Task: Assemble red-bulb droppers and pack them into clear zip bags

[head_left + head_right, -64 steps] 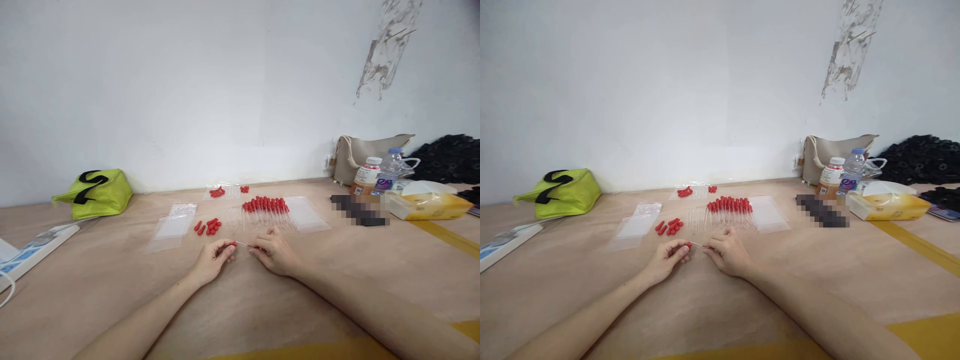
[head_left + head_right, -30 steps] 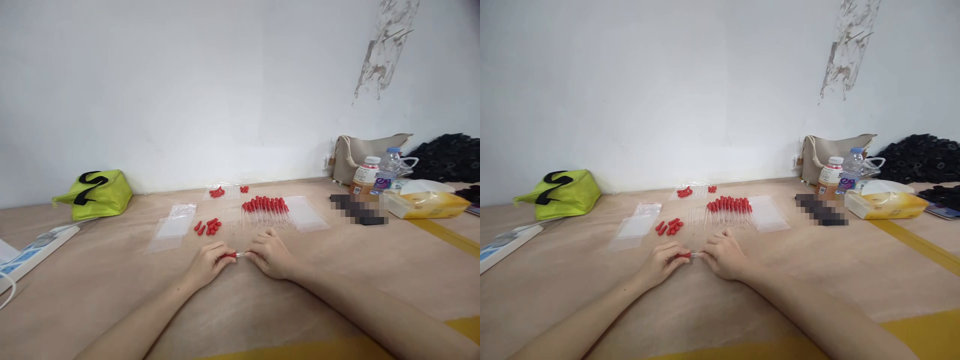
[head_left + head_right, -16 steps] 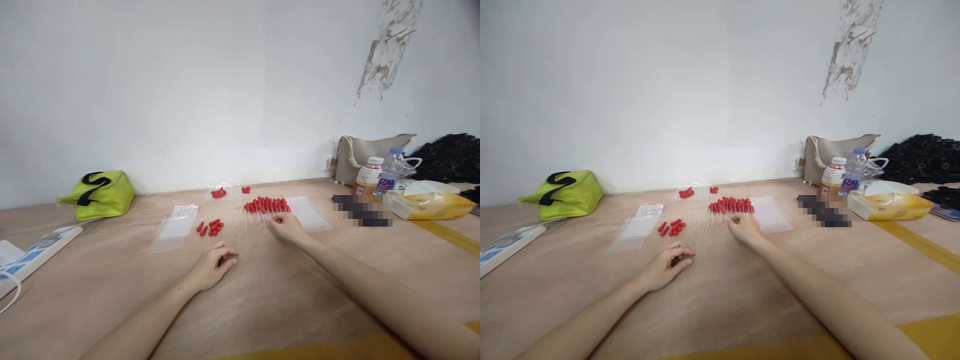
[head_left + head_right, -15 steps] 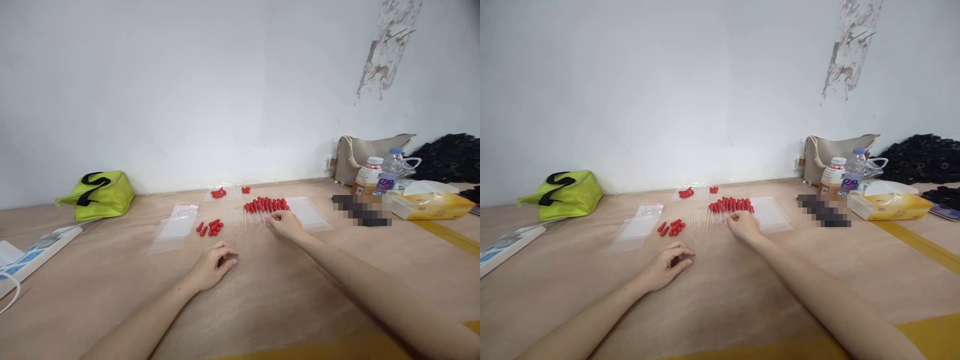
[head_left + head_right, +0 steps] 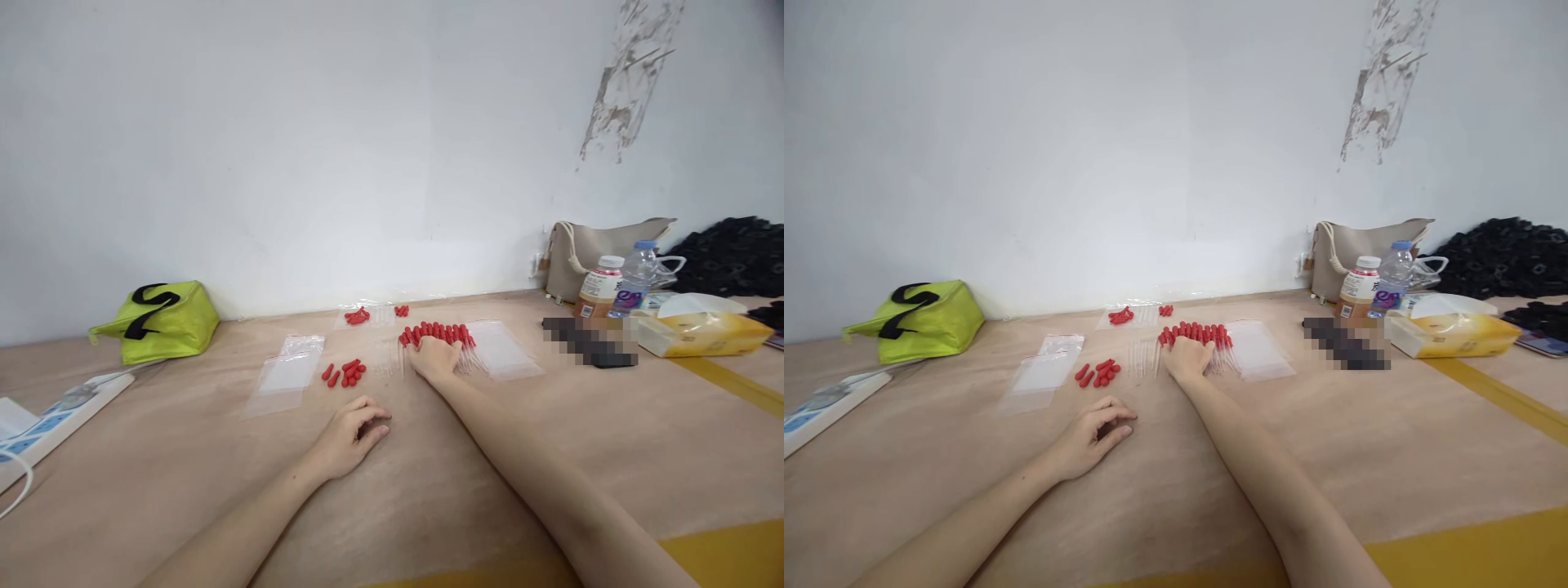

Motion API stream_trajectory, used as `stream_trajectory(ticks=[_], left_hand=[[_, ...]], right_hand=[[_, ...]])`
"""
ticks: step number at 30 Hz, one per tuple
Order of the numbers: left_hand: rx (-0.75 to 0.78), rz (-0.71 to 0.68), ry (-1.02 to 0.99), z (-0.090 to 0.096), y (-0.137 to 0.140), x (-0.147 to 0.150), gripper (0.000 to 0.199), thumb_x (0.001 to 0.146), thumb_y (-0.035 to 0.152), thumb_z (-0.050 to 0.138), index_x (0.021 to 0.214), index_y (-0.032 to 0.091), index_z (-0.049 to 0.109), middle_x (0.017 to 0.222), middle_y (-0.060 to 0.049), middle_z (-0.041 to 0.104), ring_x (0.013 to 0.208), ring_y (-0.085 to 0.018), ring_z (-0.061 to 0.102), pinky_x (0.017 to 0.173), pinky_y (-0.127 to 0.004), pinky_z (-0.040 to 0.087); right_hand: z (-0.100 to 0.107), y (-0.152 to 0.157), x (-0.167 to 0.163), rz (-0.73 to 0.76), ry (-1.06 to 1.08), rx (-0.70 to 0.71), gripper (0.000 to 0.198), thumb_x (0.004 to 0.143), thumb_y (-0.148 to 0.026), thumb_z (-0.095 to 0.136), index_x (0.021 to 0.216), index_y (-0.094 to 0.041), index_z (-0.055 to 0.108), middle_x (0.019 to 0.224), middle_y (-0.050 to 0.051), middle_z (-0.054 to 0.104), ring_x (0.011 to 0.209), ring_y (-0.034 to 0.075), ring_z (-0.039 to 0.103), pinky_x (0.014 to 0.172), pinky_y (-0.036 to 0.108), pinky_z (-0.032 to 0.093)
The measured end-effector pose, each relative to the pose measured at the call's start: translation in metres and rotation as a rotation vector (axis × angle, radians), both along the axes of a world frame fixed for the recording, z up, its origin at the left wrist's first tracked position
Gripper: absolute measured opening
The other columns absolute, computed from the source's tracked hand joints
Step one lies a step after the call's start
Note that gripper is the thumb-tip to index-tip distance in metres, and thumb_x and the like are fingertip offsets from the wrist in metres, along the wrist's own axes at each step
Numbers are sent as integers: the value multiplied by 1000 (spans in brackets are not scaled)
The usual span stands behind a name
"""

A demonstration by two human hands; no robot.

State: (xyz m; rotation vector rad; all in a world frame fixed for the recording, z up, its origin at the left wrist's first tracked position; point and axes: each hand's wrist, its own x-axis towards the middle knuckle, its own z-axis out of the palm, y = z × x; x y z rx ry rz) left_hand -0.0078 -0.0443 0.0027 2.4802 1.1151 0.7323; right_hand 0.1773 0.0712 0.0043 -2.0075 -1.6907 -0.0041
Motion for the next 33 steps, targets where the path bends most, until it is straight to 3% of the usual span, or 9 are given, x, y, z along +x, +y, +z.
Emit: stream_trajectory(ticks=[7, 14, 16, 18, 21, 26, 33], left_hand=[[8, -13, -5, 0, 2, -1, 19, 83, 24, 48, 98, 20, 60, 88, -3, 55, 72, -13, 51, 66, -25, 42], [45, 1, -6, -2, -2, 1, 18, 83, 24, 48, 95, 20, 61, 85, -3, 56, 70, -13, 53, 65, -24, 42], [129, 85, -57, -1, 4, -1, 16, 83, 26, 48, 91, 19, 60, 85, -3, 56, 74, -14, 54, 69, -26, 43], [250, 253, -106, 2, 19, -9, 14, 82, 28, 48, 85, 19, 59, 83, -4, 57, 79, -17, 54, 74, -31, 42], [317, 425, -10, 13, 50, -29, 16, 83, 28, 45, 84, 20, 59, 83, -5, 57, 79, -21, 53, 73, -36, 41], [298, 307, 119, 30, 92, -55, 14, 78, 25, 51, 85, 27, 63, 89, -6, 59, 90, -26, 49, 80, -40, 35], [249, 219, 156, 30, 107, -55, 8, 74, 26, 55, 71, 25, 62, 79, -5, 60, 76, -24, 52, 70, -37, 38]], right_hand=[[2, -11, -5, 98, -60, 81, 31, 78, -40, 39, 78, -18, 61, 75, 8, 65, 75, 22, 58, 79, 40, 20], [3, -19, -19, 175, -188, -13, 26, 74, -32, 45, 71, -13, 64, 71, 13, 65, 68, 21, 59, 82, 41, 20], [3, -20, -21, 189, -205, -23, 26, 75, -29, 44, 72, -13, 64, 73, 14, 66, 69, 22, 59, 84, 42, 19], [4, -19, -22, 200, -216, -39, 26, 75, -27, 44, 71, -12, 65, 73, 14, 66, 69, 22, 59, 85, 42, 18], [4, -19, -24, 215, -216, -63, 26, 75, -26, 44, 70, -12, 65, 73, 14, 66, 68, 22, 59, 86, 43, 17], [6, -19, -27, 226, -191, -78, 26, 75, -25, 43, 70, -12, 65, 74, 15, 66, 69, 22, 59, 85, 43, 19], [23, -24, -12, 182, -80, -50, 31, 81, -30, 36, 77, -12, 61, 75, 14, 65, 73, 23, 59, 80, 41, 24]])
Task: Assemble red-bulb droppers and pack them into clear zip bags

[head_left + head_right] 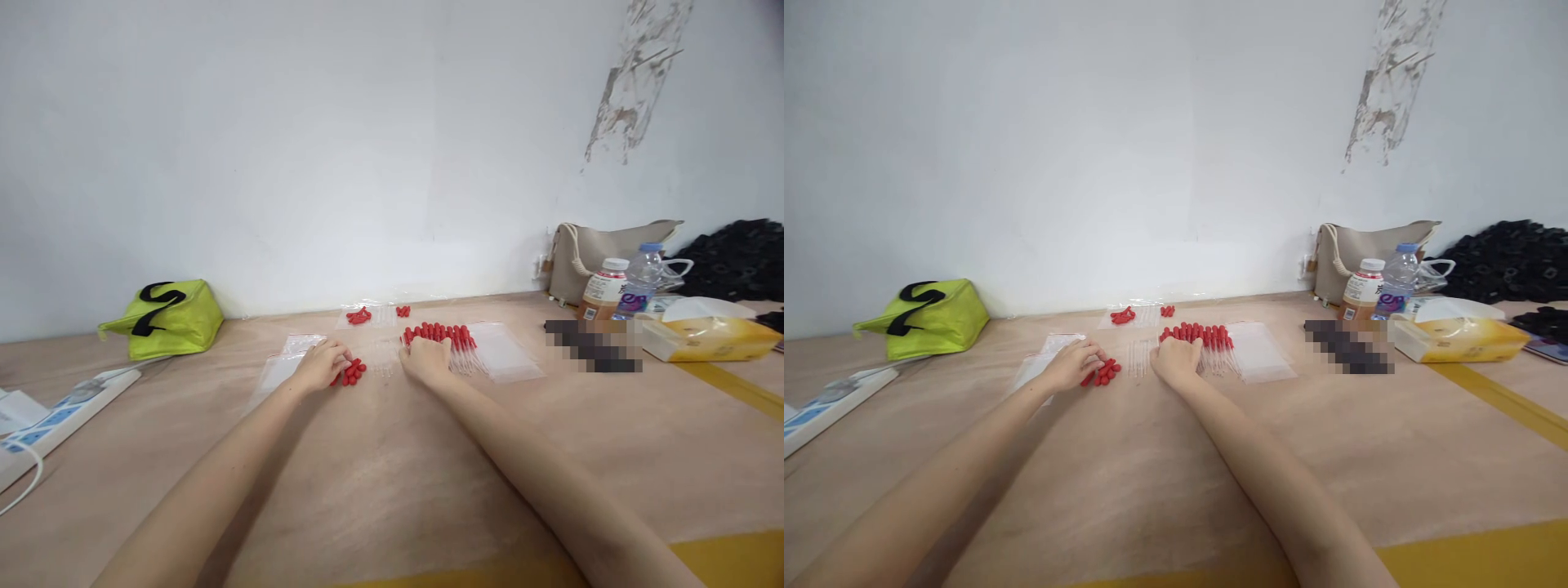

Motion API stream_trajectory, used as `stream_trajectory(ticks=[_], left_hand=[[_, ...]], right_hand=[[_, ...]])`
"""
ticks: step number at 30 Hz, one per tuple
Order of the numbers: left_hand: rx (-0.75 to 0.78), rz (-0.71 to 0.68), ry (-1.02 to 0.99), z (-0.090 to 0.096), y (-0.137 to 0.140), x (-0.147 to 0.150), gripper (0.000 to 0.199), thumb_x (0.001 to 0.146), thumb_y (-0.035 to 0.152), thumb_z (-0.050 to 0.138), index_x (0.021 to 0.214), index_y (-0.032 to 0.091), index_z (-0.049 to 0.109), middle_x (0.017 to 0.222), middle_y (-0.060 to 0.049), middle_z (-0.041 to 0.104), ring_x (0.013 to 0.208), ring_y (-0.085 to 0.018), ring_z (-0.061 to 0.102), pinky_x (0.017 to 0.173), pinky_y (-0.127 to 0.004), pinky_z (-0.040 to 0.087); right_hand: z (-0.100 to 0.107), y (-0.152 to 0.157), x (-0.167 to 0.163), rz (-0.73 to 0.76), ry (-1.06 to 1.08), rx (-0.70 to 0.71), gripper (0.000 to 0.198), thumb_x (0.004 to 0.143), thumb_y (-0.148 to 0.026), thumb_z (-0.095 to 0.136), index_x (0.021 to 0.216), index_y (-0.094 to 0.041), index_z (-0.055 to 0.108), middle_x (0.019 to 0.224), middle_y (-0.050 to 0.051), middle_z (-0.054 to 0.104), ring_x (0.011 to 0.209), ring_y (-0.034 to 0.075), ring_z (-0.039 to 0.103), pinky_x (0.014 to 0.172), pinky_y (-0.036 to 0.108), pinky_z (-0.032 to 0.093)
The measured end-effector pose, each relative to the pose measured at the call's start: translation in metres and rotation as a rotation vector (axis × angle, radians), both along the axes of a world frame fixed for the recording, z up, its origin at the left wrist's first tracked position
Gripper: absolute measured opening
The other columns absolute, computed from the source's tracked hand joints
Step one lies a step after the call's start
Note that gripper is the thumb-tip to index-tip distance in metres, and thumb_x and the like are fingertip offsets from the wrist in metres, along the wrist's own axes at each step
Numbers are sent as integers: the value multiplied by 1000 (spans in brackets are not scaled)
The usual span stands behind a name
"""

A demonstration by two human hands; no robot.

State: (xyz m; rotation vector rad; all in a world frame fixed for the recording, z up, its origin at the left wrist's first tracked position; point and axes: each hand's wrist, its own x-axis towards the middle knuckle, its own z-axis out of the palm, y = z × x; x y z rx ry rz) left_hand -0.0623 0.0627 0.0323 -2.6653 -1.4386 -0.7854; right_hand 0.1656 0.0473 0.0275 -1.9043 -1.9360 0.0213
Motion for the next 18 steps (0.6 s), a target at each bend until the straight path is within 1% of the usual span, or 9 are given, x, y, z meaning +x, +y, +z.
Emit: stream_trajectory(ticks=[3, 5, 7, 10, 12, 13, 16, 18], left_hand=[[23, 8, -46, 6, -4, 2, 8, 76, 23, 51, 72, 24, 58, 77, -5, 59, 76, -24, 52, 69, -37, 39], [51, 14, -93, 11, -14, 6, 9, 79, 22, 46, 77, 23, 55, 82, -6, 59, 83, -24, 52, 73, -37, 39], [61, 0, -130, 12, -32, 16, 11, 82, 21, 41, 83, 23, 52, 87, -6, 58, 86, -22, 52, 75, -35, 40], [-5, -84, -131, 1, -67, 37, 10, 85, 23, 40, 86, 21, 50, 85, -3, 59, 78, -17, 54, 69, -30, 42], [-111, -149, -170, -12, -87, 52, 11, 86, 24, 40, 85, 19, 49, 81, -2, 58, 75, -16, 54, 68, -29, 43], [-156, -160, -205, -18, -94, 58, 11, 87, 25, 40, 86, 19, 49, 81, -2, 58, 74, -15, 54, 67, -28, 43], [-232, -140, -295, -32, -107, 67, 19, 88, 26, 40, 104, 19, 47, 88, -3, 57, 78, -15, 55, 71, -28, 44], [-230, -155, -286, -34, -110, 69, 23, 88, 26, 39, 108, 20, 48, 91, -4, 55, 81, -15, 54, 75, -28, 43]], right_hand=[[2, -10, 19, 24, 76, 52, 26, 82, -29, 36, 83, -12, 56, 77, 13, 63, 75, 23, 58, 74, 36, 30], [-2, -19, 35, 132, 185, 111, 23, 84, -28, 34, 88, -13, 51, 79, 11, 62, 73, 20, 57, 67, 30, 34], [-9, -29, 52, 288, 305, 180, 21, 86, -27, 33, 92, -15, 49, 80, 8, 61, 71, 16, 56, 63, 26, 36], [-20, -42, 70, 456, 369, 282, 20, 85, -26, 37, 98, -16, 49, 86, 7, 61, 77, 16, 55, 67, 26, 38], [-25, -52, 76, 530, 352, 318, 22, 86, -24, 37, 101, -17, 51, 92, 8, 61, 82, 16, 55, 72, 27, 38], [-27, -57, 76, 555, 340, 328, 22, 86, -24, 37, 100, -17, 53, 93, 8, 61, 83, 16, 55, 74, 28, 38], [-33, -71, 73, 587, 299, 322, 22, 87, -23, 36, 93, -19, 57, 90, 6, 62, 81, 16, 55, 75, 30, 36], [-36, -78, 69, 604, 261, 313, 19, 86, -24, 39, 89, -19, 57, 85, 4, 63, 76, 15, 55, 76, 31, 34]])
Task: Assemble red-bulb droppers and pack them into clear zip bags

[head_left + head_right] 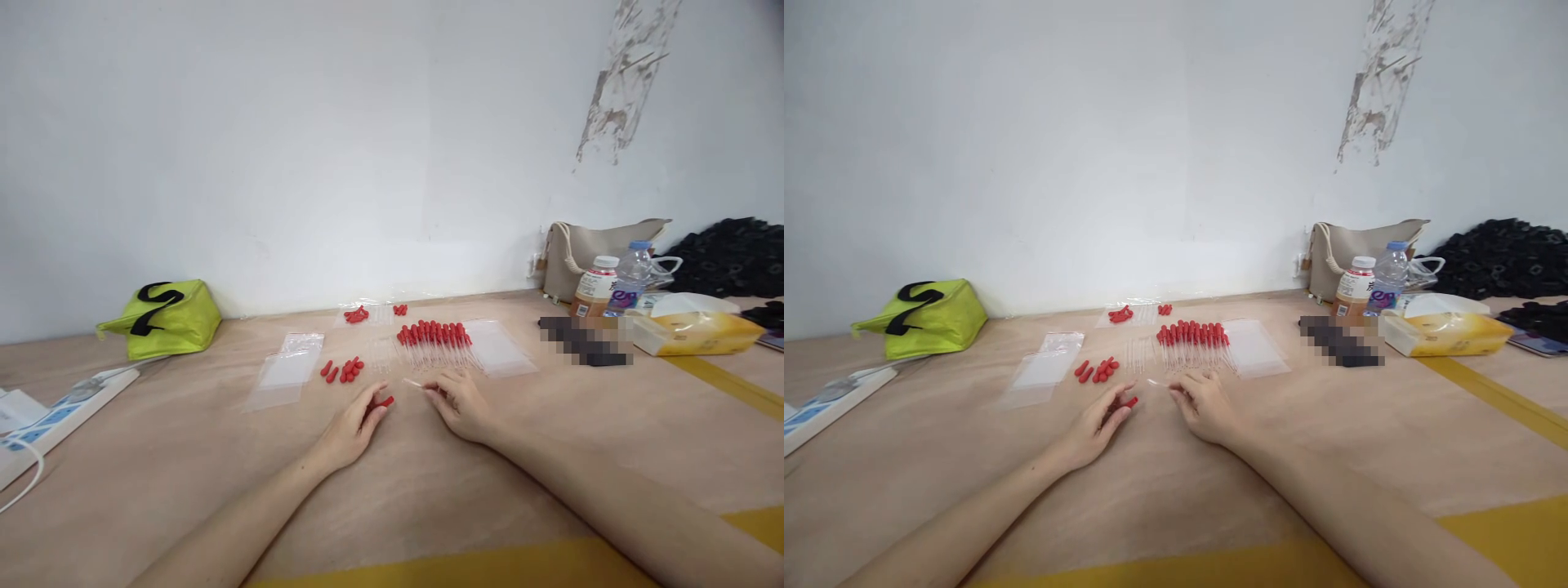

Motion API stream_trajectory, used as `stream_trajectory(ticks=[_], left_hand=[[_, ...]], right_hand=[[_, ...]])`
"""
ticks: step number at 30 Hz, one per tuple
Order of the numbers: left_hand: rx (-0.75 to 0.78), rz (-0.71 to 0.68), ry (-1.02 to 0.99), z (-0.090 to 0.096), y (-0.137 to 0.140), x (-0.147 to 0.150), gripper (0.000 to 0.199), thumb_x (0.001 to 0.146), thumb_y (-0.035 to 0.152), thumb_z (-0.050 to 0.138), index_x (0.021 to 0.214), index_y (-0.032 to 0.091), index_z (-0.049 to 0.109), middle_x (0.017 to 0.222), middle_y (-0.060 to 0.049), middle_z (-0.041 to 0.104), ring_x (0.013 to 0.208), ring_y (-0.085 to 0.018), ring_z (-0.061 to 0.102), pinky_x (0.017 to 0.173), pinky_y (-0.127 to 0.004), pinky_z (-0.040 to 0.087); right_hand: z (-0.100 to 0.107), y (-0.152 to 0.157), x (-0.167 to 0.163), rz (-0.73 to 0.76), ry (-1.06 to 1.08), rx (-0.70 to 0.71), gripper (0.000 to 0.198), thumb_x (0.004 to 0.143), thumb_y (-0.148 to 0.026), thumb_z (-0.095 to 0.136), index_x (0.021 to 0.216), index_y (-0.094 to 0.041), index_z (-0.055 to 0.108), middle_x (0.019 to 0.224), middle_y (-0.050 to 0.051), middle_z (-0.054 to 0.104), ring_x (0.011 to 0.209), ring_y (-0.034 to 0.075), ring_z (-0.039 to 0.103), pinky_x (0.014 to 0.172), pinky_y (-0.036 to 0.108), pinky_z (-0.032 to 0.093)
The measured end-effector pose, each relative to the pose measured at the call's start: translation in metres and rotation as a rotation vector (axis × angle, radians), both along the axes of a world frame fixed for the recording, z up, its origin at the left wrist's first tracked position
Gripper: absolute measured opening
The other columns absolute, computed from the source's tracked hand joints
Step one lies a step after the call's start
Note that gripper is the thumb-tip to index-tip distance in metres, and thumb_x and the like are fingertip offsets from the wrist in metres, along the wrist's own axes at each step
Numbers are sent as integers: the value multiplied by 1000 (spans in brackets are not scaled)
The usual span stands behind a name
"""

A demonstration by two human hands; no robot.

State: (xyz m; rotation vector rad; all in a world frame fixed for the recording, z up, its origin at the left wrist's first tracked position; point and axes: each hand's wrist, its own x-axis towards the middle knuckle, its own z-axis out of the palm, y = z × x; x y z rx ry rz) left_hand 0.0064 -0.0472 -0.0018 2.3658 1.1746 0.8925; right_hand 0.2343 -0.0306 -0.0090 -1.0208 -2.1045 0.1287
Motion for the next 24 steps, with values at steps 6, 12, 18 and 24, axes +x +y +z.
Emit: stream_trajectory(ticks=[6, 12, 18, 24], left_hand=[[28, -25, -18, 6, 0, 0, 18, 88, 27, 40, 88, 17, 55, 84, -3, 51, 78, -14, 52, 74, -26, 42], [-17, -36, -41, 5, -1, 2, 18, 88, 30, 40, 87, 17, 53, 81, -1, 54, 76, -14, 52, 71, -25, 41], [-60, -19, -79, 2, 0, 1, 20, 88, 32, 40, 87, 17, 54, 78, -1, 56, 71, -14, 51, 66, -23, 42], [-18, -52, -100, 1, 2, 0, 23, 87, 31, 43, 86, 16, 60, 80, -4, 59, 75, -16, 53, 71, -26, 42]], right_hand=[[-1, -8, -5, 70, -76, 27, 18, 85, -25, 41, 87, -18, 58, 77, 3, 62, 66, 12, 53, 77, 32, 29], [0, -8, -6, 84, -120, 48, 18, 85, -23, 41, 88, -18, 58, 77, 3, 62, 69, 12, 53, 76, 31, 27], [2, -8, -8, 143, -149, 33, 20, 86, -22, 40, 90, -18, 59, 78, 3, 63, 69, 12, 53, 75, 30, 27], [1, -4, -7, 179, -169, 22, 19, 86, -22, 43, 90, -20, 61, 78, 2, 63, 69, 11, 53, 75, 29, 26]])
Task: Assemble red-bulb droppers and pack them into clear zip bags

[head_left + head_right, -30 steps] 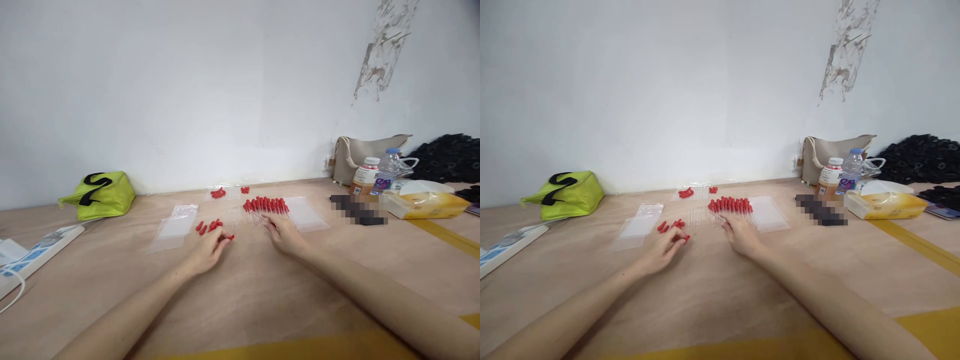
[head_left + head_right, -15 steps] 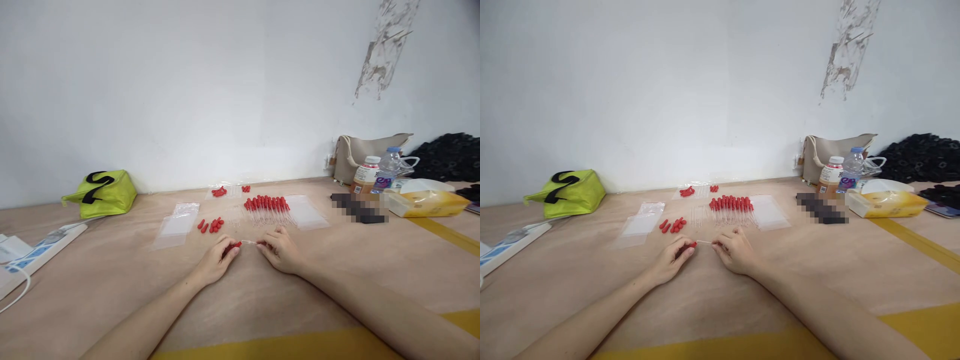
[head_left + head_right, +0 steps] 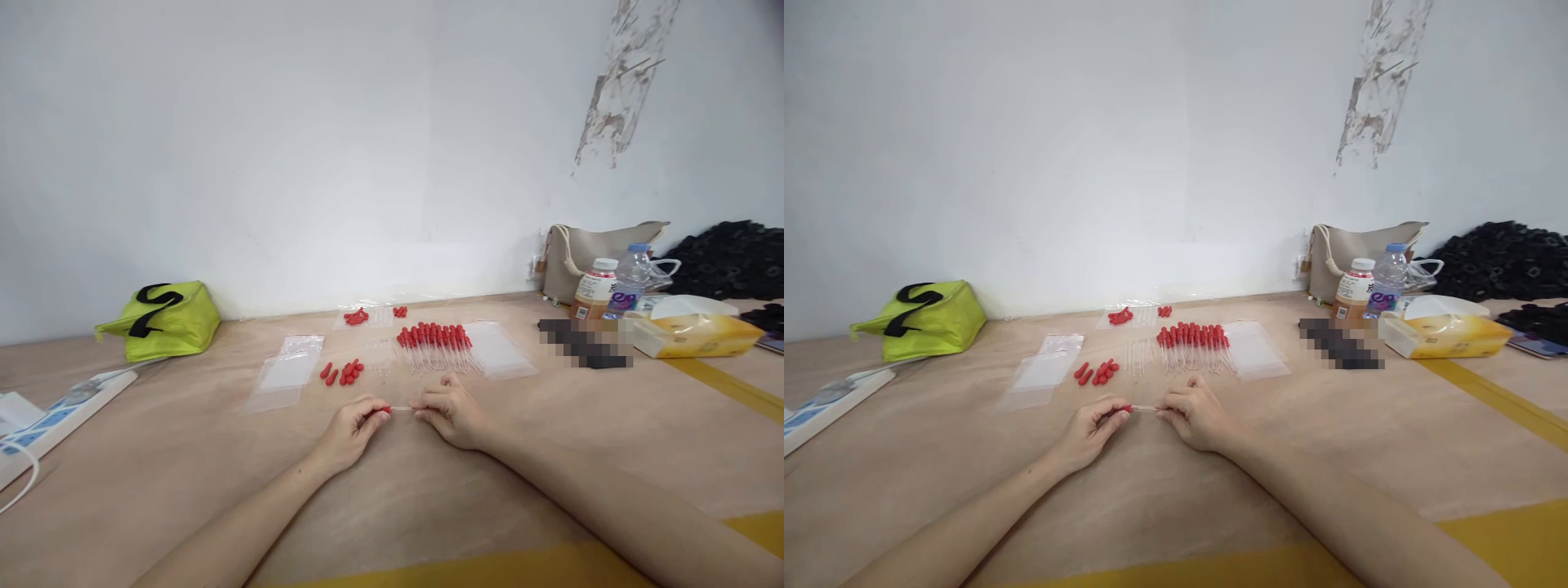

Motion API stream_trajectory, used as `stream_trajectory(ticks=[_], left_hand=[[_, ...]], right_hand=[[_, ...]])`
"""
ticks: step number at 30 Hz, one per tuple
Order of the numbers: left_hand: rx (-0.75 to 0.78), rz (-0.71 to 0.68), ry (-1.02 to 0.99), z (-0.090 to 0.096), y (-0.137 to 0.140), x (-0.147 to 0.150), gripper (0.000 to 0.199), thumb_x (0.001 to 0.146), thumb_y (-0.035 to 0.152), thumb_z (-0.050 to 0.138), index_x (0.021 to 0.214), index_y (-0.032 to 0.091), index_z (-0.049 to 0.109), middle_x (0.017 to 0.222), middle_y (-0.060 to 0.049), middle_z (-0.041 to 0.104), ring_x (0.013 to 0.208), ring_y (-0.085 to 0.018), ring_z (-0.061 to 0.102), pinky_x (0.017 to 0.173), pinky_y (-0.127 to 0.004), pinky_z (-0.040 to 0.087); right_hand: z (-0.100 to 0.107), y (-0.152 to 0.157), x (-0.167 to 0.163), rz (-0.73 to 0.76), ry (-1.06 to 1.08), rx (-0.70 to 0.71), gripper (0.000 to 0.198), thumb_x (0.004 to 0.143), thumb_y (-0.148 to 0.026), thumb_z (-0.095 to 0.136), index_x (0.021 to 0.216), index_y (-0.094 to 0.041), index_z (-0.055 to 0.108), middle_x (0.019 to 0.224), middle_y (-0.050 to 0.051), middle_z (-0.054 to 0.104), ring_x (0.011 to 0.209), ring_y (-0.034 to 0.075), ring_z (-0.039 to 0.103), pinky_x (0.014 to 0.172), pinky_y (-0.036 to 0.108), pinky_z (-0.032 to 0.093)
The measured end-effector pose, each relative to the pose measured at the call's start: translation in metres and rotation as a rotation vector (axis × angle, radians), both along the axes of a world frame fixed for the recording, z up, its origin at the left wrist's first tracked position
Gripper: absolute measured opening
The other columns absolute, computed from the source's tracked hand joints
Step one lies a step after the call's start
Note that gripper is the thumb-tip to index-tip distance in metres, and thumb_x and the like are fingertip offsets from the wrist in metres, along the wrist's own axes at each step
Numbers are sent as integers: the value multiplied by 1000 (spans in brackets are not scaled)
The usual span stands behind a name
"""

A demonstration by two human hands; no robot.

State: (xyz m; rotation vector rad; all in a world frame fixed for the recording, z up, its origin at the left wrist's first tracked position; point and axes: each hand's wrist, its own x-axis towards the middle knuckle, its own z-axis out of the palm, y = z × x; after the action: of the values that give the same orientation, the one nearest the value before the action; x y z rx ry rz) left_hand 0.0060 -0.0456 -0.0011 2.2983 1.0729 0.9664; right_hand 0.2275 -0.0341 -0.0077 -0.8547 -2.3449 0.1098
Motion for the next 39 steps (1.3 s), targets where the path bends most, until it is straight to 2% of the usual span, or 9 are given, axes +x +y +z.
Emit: stream_trajectory(ticks=[7, 15, 25, 31, 34, 37, 39], left_hand=[[-15, -98, 94, 6, -4, 1, 24, 88, 28, 41, 85, 17, 62, 80, -4, 59, 75, -15, 54, 70, -25, 42], [82, -28, 198, 3, -6, 1, 26, 88, 31, 40, 82, 17, 61, 73, -3, 57, 68, -14, 51, 64, -25, 40], [205, -108, 310, 4, -5, -1, 21, 89, 26, 38, 83, 17, 57, 75, -3, 54, 68, -14, 51, 63, -24, 39], [242, -64, 225, 8, 2, -4, 20, 89, 24, 39, 88, 18, 58, 80, -4, 56, 74, -15, 53, 69, -25, 41], [210, -29, 167, 4, 4, -11, 20, 87, 25, 42, 100, 21, 56, 89, -4, 56, 77, -14, 54, 72, -26, 42], [103, 88, 112, -3, 6, -17, 36, 83, 27, 47, 118, 21, 43, 86, -1, 55, 64, -12, 52, 62, -24, 44], [30, 134, 99, -5, 7, -19, 41, 82, 28, 49, 120, 20, 38, 79, 1, 53, 58, -11, 49, 57, -23, 43]], right_hand=[[-1, 6, 4, 18, -73, 37, 20, 84, -23, 45, 93, -24, 63, 81, 1, 64, 69, 11, 52, 75, 31, 23], [1, -4, -4, -45, -120, 142, 21, 84, -21, 41, 80, -19, 62, 70, 2, 60, 61, 11, 45, 68, 30, 20], [-2, -8, -17, -61, -139, 47, 23, 85, -21, 37, 71, -17, 54, 69, 1, 61, 60, 10, 45, 65, 28, 20], [10, -10, -18, -124, -155, 115, 27, 87, -26, 37, 74, -18, 59, 73, 3, 61, 68, 12, 47, 68, 29, 21], [16, -15, -13, -127, -232, 157, 21, 83, -25, 43, 75, -19, 62, 76, 5, 61, 75, 15, 48, 69, 31, 21], [16, -10, -1, -226, -202, 78, 21, 81, -23, 45, 74, -20, 64, 77, 4, 63, 77, 15, 51, 71, 31, 23], [16, 2, 11, -378, -71, -66, 21, 80, -27, 45, 74, -22, 65, 76, 2, 64, 75, 15, 53, 71, 29, 26]])
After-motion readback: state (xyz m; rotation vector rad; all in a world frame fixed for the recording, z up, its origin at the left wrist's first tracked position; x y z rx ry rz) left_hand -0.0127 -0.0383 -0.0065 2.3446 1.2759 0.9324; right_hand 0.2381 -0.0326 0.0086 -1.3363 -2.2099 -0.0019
